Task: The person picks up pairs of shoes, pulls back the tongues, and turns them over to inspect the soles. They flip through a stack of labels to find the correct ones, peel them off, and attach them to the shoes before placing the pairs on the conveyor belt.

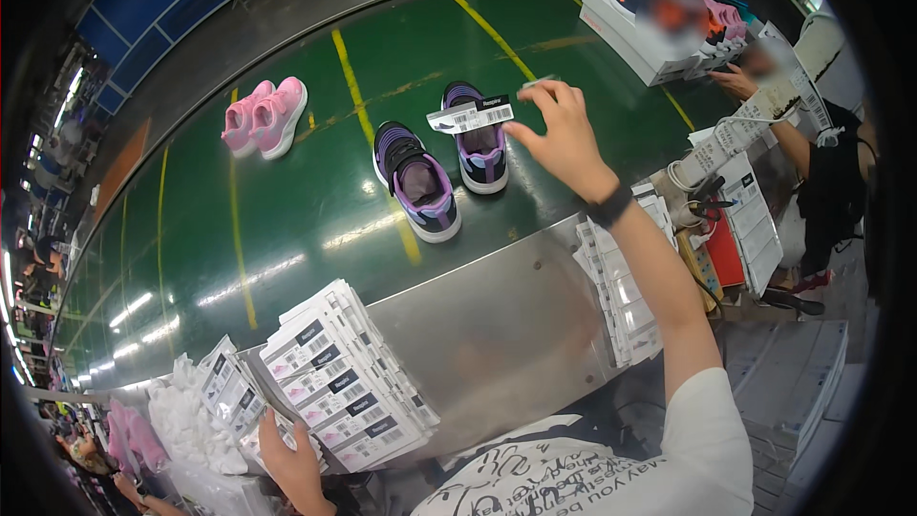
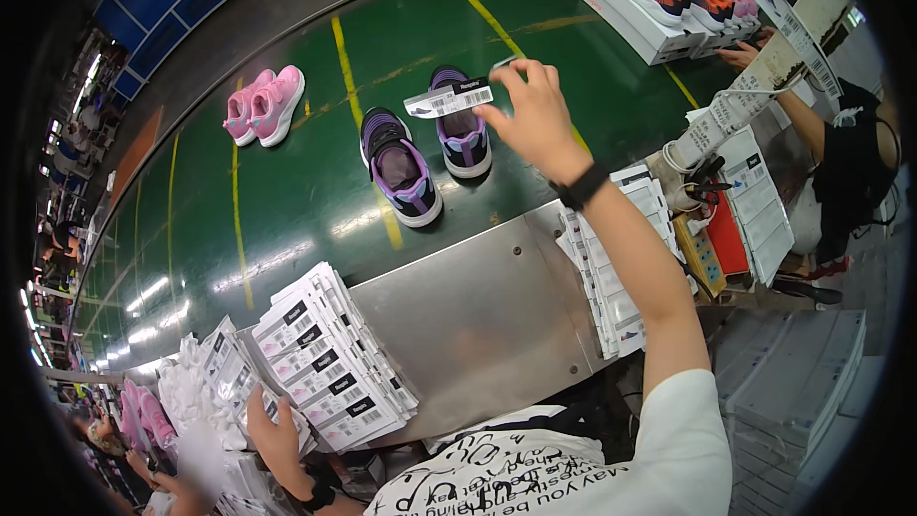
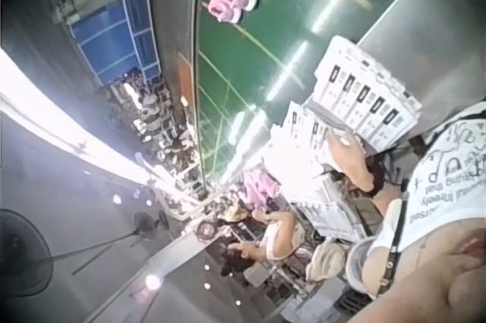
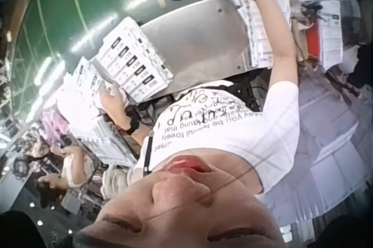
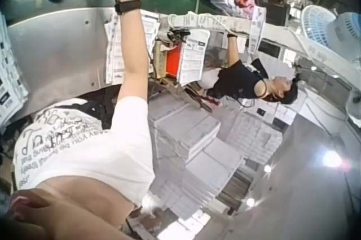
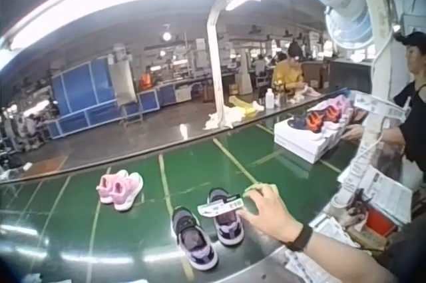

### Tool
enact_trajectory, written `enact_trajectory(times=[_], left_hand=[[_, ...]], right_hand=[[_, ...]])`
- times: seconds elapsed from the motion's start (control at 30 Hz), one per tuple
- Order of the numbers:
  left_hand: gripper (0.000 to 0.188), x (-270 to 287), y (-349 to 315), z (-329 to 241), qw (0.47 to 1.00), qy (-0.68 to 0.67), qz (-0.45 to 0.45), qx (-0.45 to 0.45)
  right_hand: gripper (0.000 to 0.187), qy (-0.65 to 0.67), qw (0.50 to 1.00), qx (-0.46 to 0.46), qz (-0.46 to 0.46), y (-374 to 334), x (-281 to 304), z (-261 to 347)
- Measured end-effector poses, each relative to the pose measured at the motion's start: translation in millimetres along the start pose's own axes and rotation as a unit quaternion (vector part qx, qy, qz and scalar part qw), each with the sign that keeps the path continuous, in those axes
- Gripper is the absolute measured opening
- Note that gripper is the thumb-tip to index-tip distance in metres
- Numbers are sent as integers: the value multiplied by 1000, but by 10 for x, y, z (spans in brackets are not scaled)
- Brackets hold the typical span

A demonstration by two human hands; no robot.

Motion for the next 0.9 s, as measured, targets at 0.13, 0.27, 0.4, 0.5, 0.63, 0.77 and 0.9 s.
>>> enact_trajectory(times=[0.13,0.27,0.4,0.5,0.63,0.77,0.9], left_hand=[[41,-41,42,-889,985,-99,-2,-144],[33,-191,-116,-1868,934,-236,84,-252],[31,-272,-377,-2550,878,-321,162,-317],[31,-388,-424,-2691,851,-354,215,-324],[34,-378,3,-2565,878,-302,195,-317],[32,-440,1053,-2335,903,-204,84,-368],[47,-1103,2735,-1814,955,-24,37,-294]], right_hand=[[16,58,991,102,58,-362,612,503],[12,173,935,167,262,-930,727,941],[13,281,889,157,326,-1234,805,1336],[14,412,859,85,291,-1230,924,1436],[18,422,867,-10,263,-1350,837,1276],[25,423,870,-102,232,-1582,529,1111],[31,430,845,-137,285,-1633,347,982]])
Point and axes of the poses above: each hand's wrist, its own y-axis towards the middle knuckle, its own x-axis out of the back of the hand, z = x × y, the point moved 6 cm from there along y, towards the middle knuckle, and after that the axes turned 4 degrees about -z, right-handed, at the moved point
